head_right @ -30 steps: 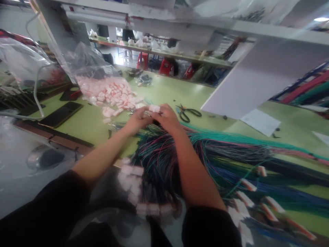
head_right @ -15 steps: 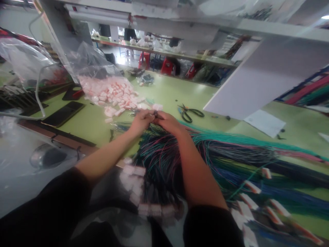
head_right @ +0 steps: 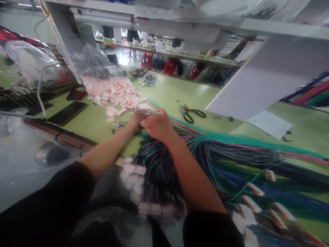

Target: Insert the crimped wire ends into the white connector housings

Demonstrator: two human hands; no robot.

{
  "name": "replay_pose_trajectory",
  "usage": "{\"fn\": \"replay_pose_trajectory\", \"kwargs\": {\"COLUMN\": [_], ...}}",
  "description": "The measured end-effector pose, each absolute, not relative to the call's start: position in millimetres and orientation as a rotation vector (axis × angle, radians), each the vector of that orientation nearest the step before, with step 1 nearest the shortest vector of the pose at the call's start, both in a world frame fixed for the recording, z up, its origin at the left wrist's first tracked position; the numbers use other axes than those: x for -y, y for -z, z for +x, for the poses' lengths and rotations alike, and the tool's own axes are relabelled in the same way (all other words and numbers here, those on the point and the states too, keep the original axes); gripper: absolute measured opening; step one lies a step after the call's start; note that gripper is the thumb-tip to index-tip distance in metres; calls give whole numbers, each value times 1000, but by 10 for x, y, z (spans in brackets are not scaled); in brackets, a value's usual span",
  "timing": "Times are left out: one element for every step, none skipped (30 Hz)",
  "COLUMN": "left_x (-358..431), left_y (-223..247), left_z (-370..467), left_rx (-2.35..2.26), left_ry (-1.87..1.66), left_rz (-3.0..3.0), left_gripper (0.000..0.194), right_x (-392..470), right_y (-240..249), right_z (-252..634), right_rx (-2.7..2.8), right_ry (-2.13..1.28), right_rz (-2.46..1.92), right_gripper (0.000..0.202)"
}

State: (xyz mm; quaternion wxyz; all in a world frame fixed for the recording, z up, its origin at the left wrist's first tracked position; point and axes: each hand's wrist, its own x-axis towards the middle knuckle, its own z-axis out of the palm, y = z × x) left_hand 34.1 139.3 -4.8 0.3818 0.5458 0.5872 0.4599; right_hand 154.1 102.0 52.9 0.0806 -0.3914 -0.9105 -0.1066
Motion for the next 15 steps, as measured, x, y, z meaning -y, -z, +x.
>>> {"fn": "replay_pose_trajectory", "kwargs": {"left_x": [-1388, -1372, -1348, -1317, -1282, -1243, -1197, -1141, -1071, -982, -874, -748, -610, -467, -331], "left_y": [49, 38, 16, -15, -53, -95, -137, -177, -210, -234, -247, -248, -237, -216, -188], "left_z": [324, 315, 313, 316, 320, 322, 320, 311, 296, 274, 247, 218, 191, 170, 156], "left_rx": [-1511, -1518, -1528, -1542, -1565, -1605, -1633, -1648, -1642, -1616, -1578, -1476, -1352, -1287, -1251], "left_ry": [-1147, -1127, -1119, -1117, -1118, -1109, -1088, -1063, -1038, -1014, -996, -978, -993, -989, -942], "left_rz": [1437, 1485, 1545, 1617, 1701, 1829, 1942, 2026, 2082, 2117, 2152, 2220, 2308, 2385, 2455], "left_gripper": [34, 30, 25, 17, 9, 10, 17, 22, 24, 23, 23, 22, 20, 19, 20], "right_x": [-1072, -1137, -1208, -1278, -1339, -1389, -1426, -1452, -1469, -1480, -1488, -1495, -1504, -1513, -1523], "right_y": [-525, -517, -503, -486, -464, -440, -413, -385, -355, -326, -296, -269, -246, -230, -221], "right_z": [1615, 1713, 1830, 1955, 2081, 2199, 2304, 2394, 2469, 2531, 2582, 2622, 2650, 2660, 2648], "right_rx": [2631, 2505, 2351, 2193, 2042, 1966, 1908, 1859, 1800, 1720, 1629, 1548, 1491, 1473, 1487], "right_ry": [266, 216, 175, 148, 119, 113, 115, 114, 104, 87, 66, 54, 67, 108, 164], "right_rz": [-1228, -1343, -1493, -1666, -1823, -1899, -1956, -2005, -2056, -2115, -2175, -2221, -2239, -2223, -2175], "right_gripper": [32, 32, 33, 33, 33, 35, 36, 38, 40, 43, 46, 47, 45, 39, 32]}}
